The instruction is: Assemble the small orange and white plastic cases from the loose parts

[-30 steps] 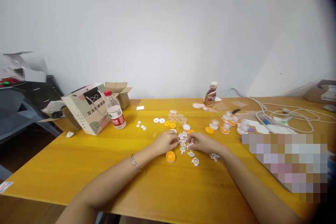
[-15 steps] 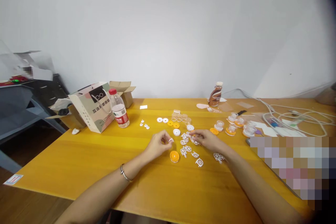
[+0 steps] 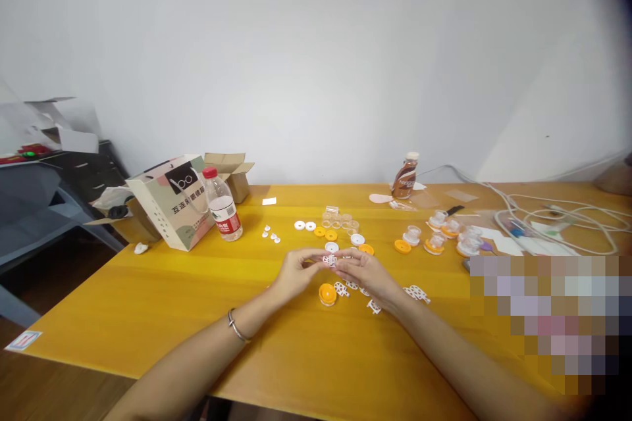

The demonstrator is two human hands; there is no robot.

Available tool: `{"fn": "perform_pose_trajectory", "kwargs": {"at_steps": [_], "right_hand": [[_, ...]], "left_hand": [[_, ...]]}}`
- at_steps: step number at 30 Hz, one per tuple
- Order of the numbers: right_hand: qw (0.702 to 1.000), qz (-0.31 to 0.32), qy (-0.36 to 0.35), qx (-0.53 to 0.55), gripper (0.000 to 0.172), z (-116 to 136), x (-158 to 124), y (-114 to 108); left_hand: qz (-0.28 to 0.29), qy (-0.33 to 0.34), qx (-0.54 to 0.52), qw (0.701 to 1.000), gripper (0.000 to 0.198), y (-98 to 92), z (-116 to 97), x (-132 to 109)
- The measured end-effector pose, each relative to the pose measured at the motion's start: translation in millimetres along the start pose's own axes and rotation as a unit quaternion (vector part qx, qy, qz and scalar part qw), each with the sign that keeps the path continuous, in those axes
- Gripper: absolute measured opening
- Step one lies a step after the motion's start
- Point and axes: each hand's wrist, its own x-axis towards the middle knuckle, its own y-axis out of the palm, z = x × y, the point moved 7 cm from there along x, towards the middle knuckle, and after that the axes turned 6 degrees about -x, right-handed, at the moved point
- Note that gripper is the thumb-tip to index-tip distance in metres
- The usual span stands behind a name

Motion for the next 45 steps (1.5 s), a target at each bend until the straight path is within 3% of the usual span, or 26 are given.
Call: {"fn": "perform_pose_trajectory", "kwargs": {"at_steps": [6,14,19,21,23,27,33,38,45], "right_hand": [[1.0,0.015,-0.006,0.027,0.024,8,-5,4],[1.0,0.006,-0.026,-0.008,0.023,4,-2,5],[0.994,-0.067,-0.079,-0.019,0.027,12,4,-13],[0.989,-0.108,-0.101,-0.001,0.027,18,5,-24],[0.984,-0.135,-0.113,0.015,0.028,21,5,-33],[0.979,-0.161,-0.124,-0.011,0.03,23,4,-41],[0.972,-0.178,-0.147,-0.036,0.031,23,4,-45],[0.963,-0.205,-0.153,-0.085,0.031,27,3,-47],[0.965,-0.205,-0.149,-0.074,0.036,25,5,-47]], "left_hand": [[0.0,0.102,0.08,0.992,0.019,-2.1,-18,1],[0.003,0.116,0.121,0.986,0.02,5.8,-14,-1],[0.021,0.114,0.121,0.986,0.032,12.4,-16,-1],[0.063,0.11,0.13,0.983,0.028,17.1,-17,2],[0.141,0.11,0.155,0.972,0.021,27.7,-18,7],[0.274,0.127,0.23,0.925,0.017,55.3,-19,18],[0.353,0.122,0.326,0.869,0.012,87.5,-3,30],[0.334,0.1,0.334,0.876,0.013,83.9,1,31],[0.223,0.109,0.309,0.918,0.018,47.3,-11,34]]}}
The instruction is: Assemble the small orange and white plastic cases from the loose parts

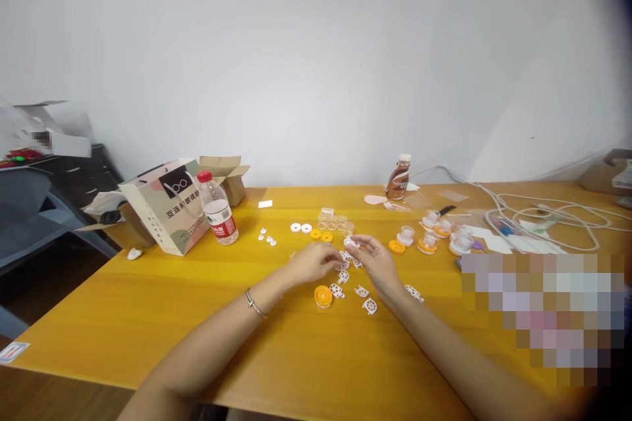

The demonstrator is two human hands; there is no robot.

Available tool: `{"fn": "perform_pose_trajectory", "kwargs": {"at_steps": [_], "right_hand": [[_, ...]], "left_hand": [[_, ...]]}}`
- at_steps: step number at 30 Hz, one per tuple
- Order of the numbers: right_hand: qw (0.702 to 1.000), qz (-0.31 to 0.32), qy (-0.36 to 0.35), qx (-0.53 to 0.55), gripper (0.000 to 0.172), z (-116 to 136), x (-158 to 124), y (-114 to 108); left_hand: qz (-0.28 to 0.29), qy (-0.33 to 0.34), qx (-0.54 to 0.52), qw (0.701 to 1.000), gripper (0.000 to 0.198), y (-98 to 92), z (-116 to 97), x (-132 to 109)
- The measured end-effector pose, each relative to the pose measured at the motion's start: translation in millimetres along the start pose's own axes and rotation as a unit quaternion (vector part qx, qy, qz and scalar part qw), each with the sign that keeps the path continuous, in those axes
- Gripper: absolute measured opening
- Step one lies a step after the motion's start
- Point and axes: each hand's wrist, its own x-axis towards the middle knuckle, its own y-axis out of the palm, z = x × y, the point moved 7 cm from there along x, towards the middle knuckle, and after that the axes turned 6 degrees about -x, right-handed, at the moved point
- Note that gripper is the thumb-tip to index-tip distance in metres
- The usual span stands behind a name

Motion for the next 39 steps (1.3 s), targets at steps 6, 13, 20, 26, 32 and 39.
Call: {"fn": "perform_pose_trajectory", "kwargs": {"at_steps": [6,13,20,26,32,39], "right_hand": [[1.0,0.008,0.014,0.007,0.036,-4,0,2],[0.999,0.029,-0.001,0.023,0.031,-6,-1,8],[0.996,0.086,0.002,0.017,0.027,-7,-7,20],[0.992,0.122,0.008,-0.009,0.026,-9,-14,31],[0.99,0.14,0.009,-0.015,0.029,-10,-18,35],[0.987,0.158,0.015,-0.02,0.027,-7,-23,38]], "left_hand": [[0.014,0.022,0.023,0.999,0.014,6.7,8,-4],[-0.085,-0.013,-0.087,0.992,0.006,-0.2,16,-9],[-0.163,-0.144,-0.39,0.895,0.013,-3.5,47,-32],[-0.183,-0.173,-0.521,0.816,0.024,2.6,47,-38],[-0.21,-0.154,-0.54,0.8,0.03,0.0,41,-38],[-0.231,-0.16,-0.443,0.851,0.03,-2.2,47,-38]]}}
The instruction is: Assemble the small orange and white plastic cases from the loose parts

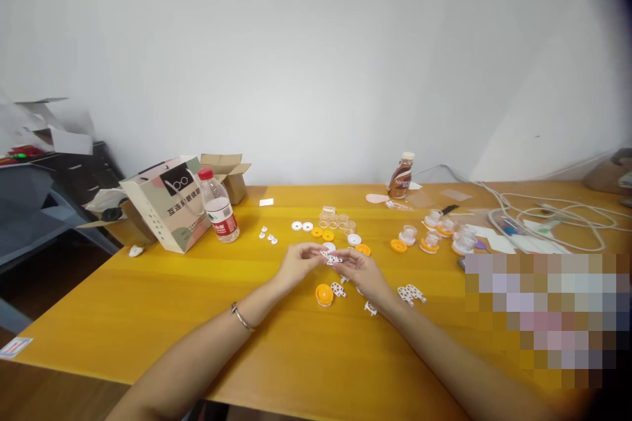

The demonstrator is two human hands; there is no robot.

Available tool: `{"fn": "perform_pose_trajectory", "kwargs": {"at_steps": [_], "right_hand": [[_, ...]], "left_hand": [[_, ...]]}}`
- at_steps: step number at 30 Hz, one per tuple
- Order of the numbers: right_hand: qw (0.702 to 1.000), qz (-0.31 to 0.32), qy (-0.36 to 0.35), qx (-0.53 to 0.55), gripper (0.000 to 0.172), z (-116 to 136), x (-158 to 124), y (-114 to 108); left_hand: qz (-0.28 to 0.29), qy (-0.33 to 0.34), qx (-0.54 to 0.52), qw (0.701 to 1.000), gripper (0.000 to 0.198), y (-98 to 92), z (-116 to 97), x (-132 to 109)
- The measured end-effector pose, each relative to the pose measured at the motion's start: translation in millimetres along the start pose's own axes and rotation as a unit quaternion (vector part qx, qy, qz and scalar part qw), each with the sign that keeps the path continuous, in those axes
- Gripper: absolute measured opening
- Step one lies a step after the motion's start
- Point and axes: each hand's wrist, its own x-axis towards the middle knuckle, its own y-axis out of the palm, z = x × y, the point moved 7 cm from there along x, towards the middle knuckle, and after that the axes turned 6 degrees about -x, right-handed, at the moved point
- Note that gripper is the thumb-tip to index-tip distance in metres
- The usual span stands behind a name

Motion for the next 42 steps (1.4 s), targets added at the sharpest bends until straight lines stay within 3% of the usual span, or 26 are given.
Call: {"fn": "perform_pose_trajectory", "kwargs": {"at_steps": [8,13,20,42], "right_hand": [[1.0,-0.016,0.019,0.02,0.027,-3,2,-5],[0.999,-0.022,0.025,0.019,0.028,-1,2,-5],[1.0,-0.002,0.018,0.025,0.032,1,-2,-1],[1.0,0.002,0.02,0.017,0.032,9,-4,-1]], "left_hand": [[0.048,0.059,0.092,0.993,0.032,5.1,-14,-2],[0.011,0.071,0.12,0.99,0.028,0.6,-19,-2],[0.025,0.184,0.204,0.961,0.021,13.9,-37,-14],[0.057,0.219,0.276,0.934,0.023,20.2,-41,-21]]}}
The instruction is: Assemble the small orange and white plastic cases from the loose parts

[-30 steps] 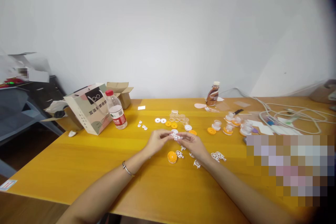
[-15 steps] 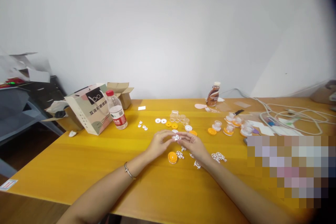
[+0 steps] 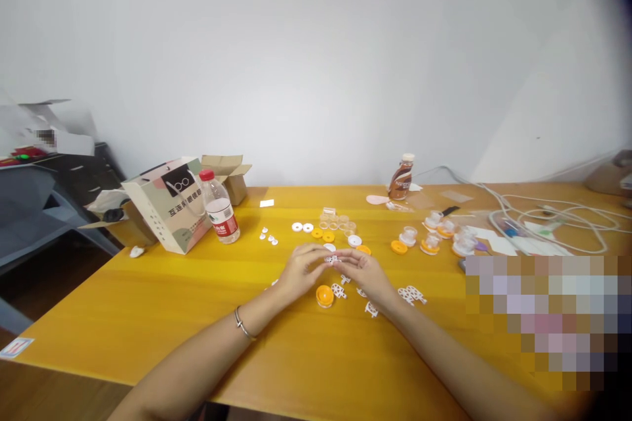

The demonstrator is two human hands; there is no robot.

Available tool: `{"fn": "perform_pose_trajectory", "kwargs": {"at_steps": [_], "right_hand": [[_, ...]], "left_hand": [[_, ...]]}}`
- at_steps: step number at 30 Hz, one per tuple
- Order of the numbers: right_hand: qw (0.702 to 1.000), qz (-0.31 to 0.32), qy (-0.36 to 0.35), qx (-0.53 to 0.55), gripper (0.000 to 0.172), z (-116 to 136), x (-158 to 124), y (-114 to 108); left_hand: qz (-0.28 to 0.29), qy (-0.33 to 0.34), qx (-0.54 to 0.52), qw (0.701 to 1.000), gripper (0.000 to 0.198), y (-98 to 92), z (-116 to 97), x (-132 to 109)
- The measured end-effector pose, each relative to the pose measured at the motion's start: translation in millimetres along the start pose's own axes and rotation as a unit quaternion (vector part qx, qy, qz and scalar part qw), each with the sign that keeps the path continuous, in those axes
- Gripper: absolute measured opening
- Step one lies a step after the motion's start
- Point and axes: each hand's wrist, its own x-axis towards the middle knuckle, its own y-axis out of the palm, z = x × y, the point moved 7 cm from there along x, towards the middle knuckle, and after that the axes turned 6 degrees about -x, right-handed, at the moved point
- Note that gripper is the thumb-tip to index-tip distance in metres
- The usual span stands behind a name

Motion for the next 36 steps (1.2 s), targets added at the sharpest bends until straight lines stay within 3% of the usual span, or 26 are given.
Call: {"fn": "perform_pose_trajectory", "kwargs": {"at_steps": [9,13,16,20,22,25,27,31,36], "right_hand": [[1.0,-0.002,-0.014,0.015,0.038,-1,2,1],[0.999,-0.025,-0.015,0.023,0.037,1,1,-2],[0.999,-0.024,-0.02,0.037,0.038,3,1,-1],[0.999,-0.008,-0.047,-0.018,0.037,10,1,-2],[0.99,0.007,-0.079,-0.119,0.04,17,-2,-2],[0.939,0.093,-0.134,-0.304,0.044,26,-12,10],[0.9,0.144,-0.159,-0.379,0.042,27,-19,19],[0.863,0.182,-0.184,-0.434,0.028,24,-25,30],[0.859,0.185,-0.194,-0.437,0.022,25,-26,33]], "left_hand": [[0.003,-0.025,-0.022,0.999,0.022,1.8,3,0],[-0.029,-0.072,-0.118,0.99,0.033,7.2,9,-2],[-0.071,-0.135,-0.215,0.965,0.03,10.6,22,-3],[-0.075,-0.15,-0.216,0.962,0.022,-3.9,22,2],[-0.022,-0.135,-0.161,0.977,0.021,-15.7,11,7],[0.188,-0.099,-0.099,0.972,0.02,-13.2,-11,6],[0.268,-0.073,-0.068,0.958,0.02,-11.0,-21,1],[0.313,-0.029,-0.028,0.949,0.019,-2.5,-26,-6],[0.342,-0.011,-0.018,0.94,0.02,7.7,-26,-9]]}}
